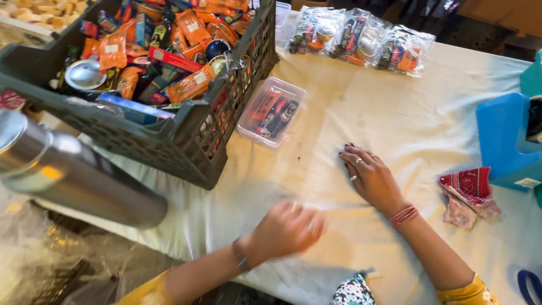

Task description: The person picks toiletry items such as toothpaste tubes and small bottles from a crate, places them into small clear plastic boxes, closes the lids, and stacks the filled boxes on the table. They also handle pre-wrapped plastic bundles of items while filling the boxes.

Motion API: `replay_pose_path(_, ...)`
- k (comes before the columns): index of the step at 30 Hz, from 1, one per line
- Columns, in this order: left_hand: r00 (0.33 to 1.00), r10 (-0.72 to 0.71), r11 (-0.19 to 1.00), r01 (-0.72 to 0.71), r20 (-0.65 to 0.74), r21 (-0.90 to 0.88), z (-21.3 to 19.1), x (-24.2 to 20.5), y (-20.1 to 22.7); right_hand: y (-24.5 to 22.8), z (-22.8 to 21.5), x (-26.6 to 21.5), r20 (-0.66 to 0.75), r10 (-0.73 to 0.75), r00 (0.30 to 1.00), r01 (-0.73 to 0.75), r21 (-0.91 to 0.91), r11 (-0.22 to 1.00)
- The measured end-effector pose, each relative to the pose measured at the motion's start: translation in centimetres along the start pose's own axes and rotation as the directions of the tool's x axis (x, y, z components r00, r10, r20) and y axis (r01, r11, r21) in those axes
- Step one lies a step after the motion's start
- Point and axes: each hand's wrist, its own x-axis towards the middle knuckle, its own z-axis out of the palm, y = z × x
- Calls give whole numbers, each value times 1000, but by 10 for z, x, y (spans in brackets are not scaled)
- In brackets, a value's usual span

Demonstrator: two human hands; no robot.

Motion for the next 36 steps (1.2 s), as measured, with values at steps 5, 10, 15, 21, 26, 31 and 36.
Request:
replay_pose_path(5, 945, 212, 977, -195, 248, -93, -70, -167, 5, 0, -2, 0, -27, 13, 1000, -12, 36, 999)
replay_pose_path(10, 561, -494, 826, 542, 664, 156, -129, -329, -20, -1, 0, -4, -3, 7, 1000, -6, 38, 999)
replay_pose_path(15, 140, -945, 327, 478, 297, 815, -109, -422, -13, 1, 0, -5, -31, -5, 1000, 6, 26, 1000)
replay_pose_path(21, -204, -968, 18, 530, 148, 848, -28, -485, -8, 1, 1, -5, -32, 2, 999, -1, 35, 999)
replay_pose_path(26, -499, -772, -6, 626, 394, 780, -71, -416, -37, 0, -1, -5, -49, 19, 999, -17, 35, 999)
replay_pose_path(31, -476, -705, 195, 582, 525, 789, -158, -311, -45, 3, 1, -4, -59, 21, 998, -19, 32, 999)
replay_pose_path(36, -263, -827, 200, 689, 497, 697, -242, -135, 13, 4, 3, -5, -68, 17, 998, -15, 40, 999)
